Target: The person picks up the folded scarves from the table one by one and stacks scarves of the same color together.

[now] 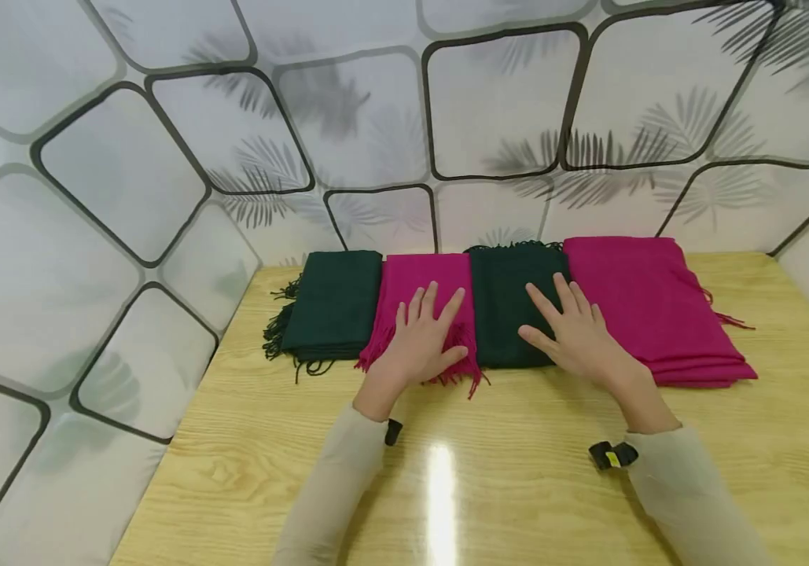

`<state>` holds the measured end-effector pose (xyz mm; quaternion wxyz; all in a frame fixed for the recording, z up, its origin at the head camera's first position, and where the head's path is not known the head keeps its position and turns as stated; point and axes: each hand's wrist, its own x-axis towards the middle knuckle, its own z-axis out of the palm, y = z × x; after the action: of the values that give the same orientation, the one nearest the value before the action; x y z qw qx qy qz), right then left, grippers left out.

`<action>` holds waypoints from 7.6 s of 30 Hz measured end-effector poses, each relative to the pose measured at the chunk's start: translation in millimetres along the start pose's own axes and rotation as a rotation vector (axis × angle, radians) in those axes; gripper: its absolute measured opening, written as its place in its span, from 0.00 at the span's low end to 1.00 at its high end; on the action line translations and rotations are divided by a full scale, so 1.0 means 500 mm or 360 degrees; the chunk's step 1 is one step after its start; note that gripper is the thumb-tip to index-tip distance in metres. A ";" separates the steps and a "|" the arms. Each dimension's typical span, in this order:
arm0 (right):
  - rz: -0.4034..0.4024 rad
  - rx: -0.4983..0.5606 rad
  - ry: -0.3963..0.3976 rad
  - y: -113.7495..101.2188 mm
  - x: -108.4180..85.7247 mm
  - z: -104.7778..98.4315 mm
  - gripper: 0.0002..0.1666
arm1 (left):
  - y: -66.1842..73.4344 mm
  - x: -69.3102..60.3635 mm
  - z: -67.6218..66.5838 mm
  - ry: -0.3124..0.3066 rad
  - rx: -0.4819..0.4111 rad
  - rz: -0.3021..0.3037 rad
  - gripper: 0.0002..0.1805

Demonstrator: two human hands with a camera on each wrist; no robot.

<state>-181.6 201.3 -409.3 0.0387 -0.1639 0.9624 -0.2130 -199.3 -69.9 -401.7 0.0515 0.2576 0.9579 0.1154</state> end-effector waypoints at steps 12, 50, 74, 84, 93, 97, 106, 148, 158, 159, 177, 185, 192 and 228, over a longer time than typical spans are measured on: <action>0.0039 0.0306 0.0014 0.055 0.055 0.007 0.46 | 0.064 0.113 0.019 0.0015 -0.0962 0.0097 0.39; 0.0353 0.0385 0.0010 0.095 0.120 0.044 0.48 | 0.041 0.186 0.078 -0.0243 -0.0477 -0.0108 0.39; 0.0423 0.1375 -0.0145 0.132 0.134 0.015 0.56 | 0.096 0.236 0.080 0.0200 -0.1050 -0.0613 0.45; 0.0427 0.1240 -0.0121 0.126 0.140 0.022 0.54 | 0.113 0.224 0.079 0.0014 -0.0372 -0.0758 0.35; 0.0432 0.1235 -0.0126 0.133 0.131 0.013 0.54 | 0.098 0.220 0.078 0.0044 -0.0834 -0.0606 0.38; 0.0444 0.1250 -0.0123 0.138 0.133 0.015 0.53 | 0.092 0.212 0.065 0.0084 -0.1042 -0.0709 0.39; 0.0431 0.1203 -0.0079 0.138 0.129 0.015 0.53 | 0.097 0.208 0.055 -0.0276 -0.0612 -0.0417 0.47; 0.0056 0.2204 -0.0055 0.098 0.070 0.019 0.56 | 0.014 0.185 0.069 -0.0115 -0.2054 0.0116 0.42; -0.0008 0.2288 -0.0017 0.061 0.054 0.003 0.53 | 0.012 0.145 0.046 -0.0007 -0.2130 0.0164 0.41; -0.0019 0.2283 -0.0018 0.057 0.052 0.002 0.53 | 0.012 0.141 0.044 -0.0001 -0.2131 0.0171 0.41; -0.0094 0.2184 0.0017 -0.032 0.009 0.032 0.51 | -0.008 0.028 0.011 0.0041 -0.1914 0.0214 0.44; -0.0132 0.2168 -0.0054 -0.074 -0.018 0.055 0.54 | -0.023 -0.039 0.009 0.0035 -0.1902 0.0243 0.43; -0.0166 0.2150 -0.0198 -0.116 -0.041 0.073 0.52 | -0.039 -0.109 0.004 -0.0016 -0.1916 0.0199 0.43; -0.0206 0.2118 -0.0576 -0.296 -0.094 0.190 0.44 | -0.121 -0.354 0.019 -0.0074 -0.1836 0.0013 0.39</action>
<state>-79.1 52.5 -432.6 0.2782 -0.1953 0.5938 -0.7293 -74.5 -208.3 -418.7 0.2042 0.1940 0.7377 0.6136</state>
